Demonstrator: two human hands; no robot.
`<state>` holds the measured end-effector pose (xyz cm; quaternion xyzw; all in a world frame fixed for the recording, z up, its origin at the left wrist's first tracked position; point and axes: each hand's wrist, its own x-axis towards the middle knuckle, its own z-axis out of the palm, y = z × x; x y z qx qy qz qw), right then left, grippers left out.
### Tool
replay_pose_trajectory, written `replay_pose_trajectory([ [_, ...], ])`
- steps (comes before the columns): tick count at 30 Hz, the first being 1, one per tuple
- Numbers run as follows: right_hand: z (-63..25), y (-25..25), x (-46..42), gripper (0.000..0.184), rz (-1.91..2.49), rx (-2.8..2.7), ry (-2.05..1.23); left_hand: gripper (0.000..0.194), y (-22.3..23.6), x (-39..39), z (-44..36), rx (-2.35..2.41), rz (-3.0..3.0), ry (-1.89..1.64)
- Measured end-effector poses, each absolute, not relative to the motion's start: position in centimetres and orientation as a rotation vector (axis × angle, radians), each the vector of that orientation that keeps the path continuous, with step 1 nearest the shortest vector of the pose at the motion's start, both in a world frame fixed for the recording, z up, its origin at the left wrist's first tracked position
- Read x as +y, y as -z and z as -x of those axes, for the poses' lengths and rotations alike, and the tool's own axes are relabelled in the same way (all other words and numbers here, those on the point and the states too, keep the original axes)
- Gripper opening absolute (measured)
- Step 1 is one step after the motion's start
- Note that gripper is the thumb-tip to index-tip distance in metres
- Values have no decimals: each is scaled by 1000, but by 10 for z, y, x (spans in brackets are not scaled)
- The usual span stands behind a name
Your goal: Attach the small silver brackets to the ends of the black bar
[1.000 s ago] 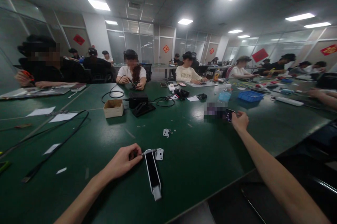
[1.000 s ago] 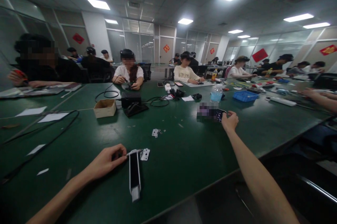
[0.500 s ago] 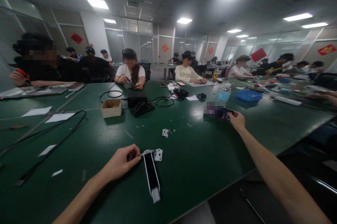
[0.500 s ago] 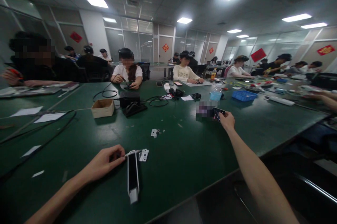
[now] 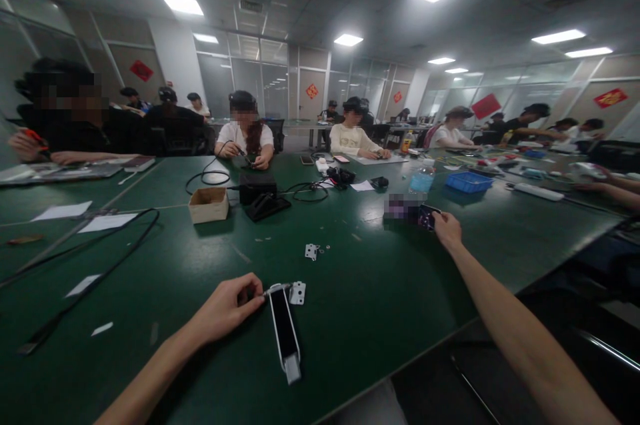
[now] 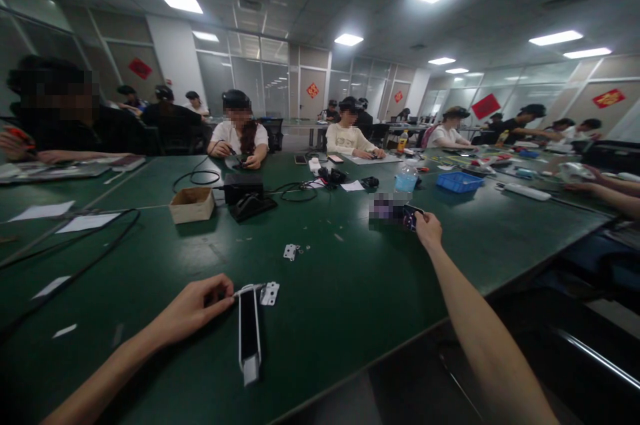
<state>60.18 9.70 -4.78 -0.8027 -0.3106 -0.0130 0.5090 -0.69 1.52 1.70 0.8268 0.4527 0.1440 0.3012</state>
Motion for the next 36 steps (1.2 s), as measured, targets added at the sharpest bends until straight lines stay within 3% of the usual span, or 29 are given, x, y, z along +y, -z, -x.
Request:
replay_pose_trajectory([
  [36,-594,42,91,40,1940,-773,34,24,-23,13,5,1217,-2190,-376],
])
